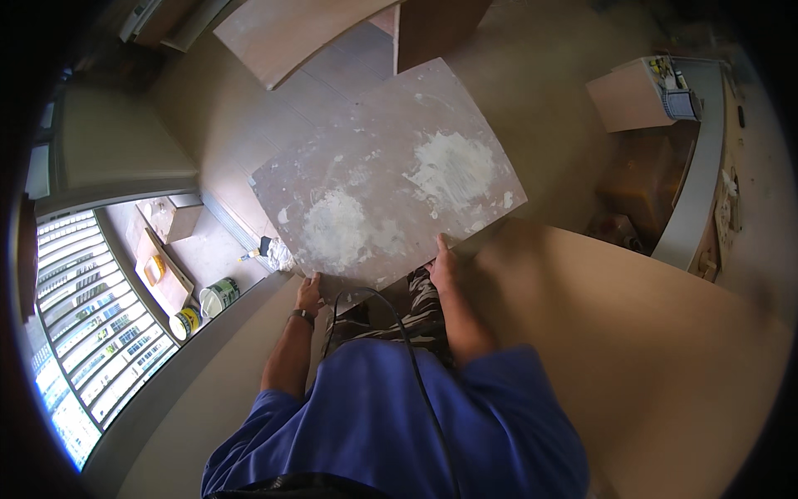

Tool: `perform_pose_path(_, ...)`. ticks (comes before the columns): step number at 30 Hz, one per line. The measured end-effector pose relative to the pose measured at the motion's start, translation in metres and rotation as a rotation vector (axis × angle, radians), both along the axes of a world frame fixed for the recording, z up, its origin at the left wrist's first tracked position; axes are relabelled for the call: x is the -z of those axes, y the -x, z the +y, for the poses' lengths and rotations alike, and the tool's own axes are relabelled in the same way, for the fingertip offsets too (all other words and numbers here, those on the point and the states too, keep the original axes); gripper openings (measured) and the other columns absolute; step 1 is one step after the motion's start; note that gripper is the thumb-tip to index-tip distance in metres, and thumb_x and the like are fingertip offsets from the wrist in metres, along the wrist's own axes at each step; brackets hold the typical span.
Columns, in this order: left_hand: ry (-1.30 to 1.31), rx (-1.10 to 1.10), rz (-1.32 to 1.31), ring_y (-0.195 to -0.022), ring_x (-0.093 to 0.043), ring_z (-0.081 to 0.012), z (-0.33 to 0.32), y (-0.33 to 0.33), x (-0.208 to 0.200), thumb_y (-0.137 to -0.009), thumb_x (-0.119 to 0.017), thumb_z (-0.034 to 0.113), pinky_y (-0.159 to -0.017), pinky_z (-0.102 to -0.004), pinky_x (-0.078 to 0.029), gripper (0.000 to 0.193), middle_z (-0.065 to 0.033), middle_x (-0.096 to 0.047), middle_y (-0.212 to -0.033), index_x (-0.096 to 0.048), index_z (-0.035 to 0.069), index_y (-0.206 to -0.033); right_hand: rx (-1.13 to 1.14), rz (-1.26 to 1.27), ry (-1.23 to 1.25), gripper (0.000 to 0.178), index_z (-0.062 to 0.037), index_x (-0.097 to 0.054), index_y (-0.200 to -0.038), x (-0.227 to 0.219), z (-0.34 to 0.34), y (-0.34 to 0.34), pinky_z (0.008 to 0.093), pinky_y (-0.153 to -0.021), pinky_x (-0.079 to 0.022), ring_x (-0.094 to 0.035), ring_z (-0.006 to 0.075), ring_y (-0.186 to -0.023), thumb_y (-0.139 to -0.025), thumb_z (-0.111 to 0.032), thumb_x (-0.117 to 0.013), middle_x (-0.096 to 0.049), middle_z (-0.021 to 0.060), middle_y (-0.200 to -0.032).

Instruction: The person lifts and positions a large curved wooden panel onto a partially assembled furniture frame. They align the panel with the frame and hold it in place while another person assists from the opposite side.

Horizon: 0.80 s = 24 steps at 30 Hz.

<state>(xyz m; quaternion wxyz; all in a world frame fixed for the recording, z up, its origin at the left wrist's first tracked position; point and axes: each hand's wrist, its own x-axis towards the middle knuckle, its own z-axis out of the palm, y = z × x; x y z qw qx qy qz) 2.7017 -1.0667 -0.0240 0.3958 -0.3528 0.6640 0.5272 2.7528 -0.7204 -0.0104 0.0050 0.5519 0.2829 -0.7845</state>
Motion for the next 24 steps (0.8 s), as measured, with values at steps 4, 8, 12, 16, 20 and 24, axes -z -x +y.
perform_pose_path(4,-0.009,0.189,0.135,-0.092,-0.05,-0.024,0.021,-0.02,0.024,-0.085,-0.05,0.034,-0.078,-0.0481,-0.042,0.038,-0.0073,-0.048,-0.106,-0.042,0.013,-0.116,-0.079,0.008,0.039,0.058,-0.0087,-0.042,-0.12,-0.014,0.049,0.007,0.0409,-0.08,-0.043,-0.051,0.0259,-0.1,-0.077,-0.044,-0.058,-0.05,0.0106,-0.113)
perform_pose_path(8,0.24,0.814,0.512,-0.088,-0.05,-0.0221,0.044,-0.025,0.031,-0.085,-0.052,0.026,-0.074,-0.043,-0.046,0.044,-0.0065,-0.046,-0.096,-0.037,0.012,-0.124,-0.111,-0.074,0.044,0.058,-0.0089,-0.041,-0.12,0.005,0.089,0.011,0.0422,-0.079,-0.044,-0.051,0.026,-0.098,-0.078,-0.044,-0.058,-0.05,0.0112,-0.112)
perform_pose_path(12,-0.124,-0.069,-0.024,-0.089,-0.05,-0.0209,0.121,-0.006,-0.049,-0.08,-0.057,0.014,-0.073,-0.035,-0.047,0.048,-0.006,-0.047,-0.094,-0.039,0.009,-0.124,-0.109,-0.03,-0.035,0.055,-0.0089,-0.042,-0.117,-0.005,0.123,0.013,0.0421,-0.076,-0.046,-0.055,0.0244,-0.092,-0.078,-0.044,-0.057,-0.052,0.0113,-0.107)
perform_pose_path(16,-0.029,0.237,0.244,-0.085,-0.051,-0.0183,0.159,-0.022,-0.033,-0.083,-0.054,0.022,-0.066,-0.0312,-0.046,0.035,-0.0039,-0.048,-0.088,-0.046,0.008,-0.115,-0.134,-0.043,-0.088,0.05,-0.0088,-0.042,-0.116,-0.012,0.179,0.01,0.0409,-0.072,-0.048,-0.058,0.0224,-0.085,-0.08,-0.041,-0.057,-0.055,0.0093,-0.102)
perform_pose_path(20,0.062,0.421,0.342,-0.072,-0.05,-0.0128,0.19,-0.021,-0.005,-0.087,-0.05,0.031,-0.058,-0.0274,-0.044,0.025,-0.0006,-0.048,-0.077,-0.053,0.009,-0.098,-0.095,-0.029,-0.11,0.046,-0.007,-0.046,-0.111,0.001,0.224,0.007,0.0391,-0.071,-0.049,-0.059,0.0228,-0.083,-0.081,-0.04,-0.056,-0.057,0.0094,-0.098)
perform_pose_path(24,-0.036,0.429,0.437,-0.065,-0.048,-0.0097,0.229,-0.001,0.014,-0.087,-0.05,0.031,-0.054,-0.0237,-0.043,0.023,0.0006,-0.048,-0.072,-0.054,0.009,-0.09,0.016,-0.025,-0.162,0.043,-0.0056,-0.049,-0.107,-0.012,0.266,0.018,0.0374,-0.07,-0.05,-0.059,0.0229,-0.083,-0.081,-0.039,-0.055,-0.058,0.0095,-0.095)
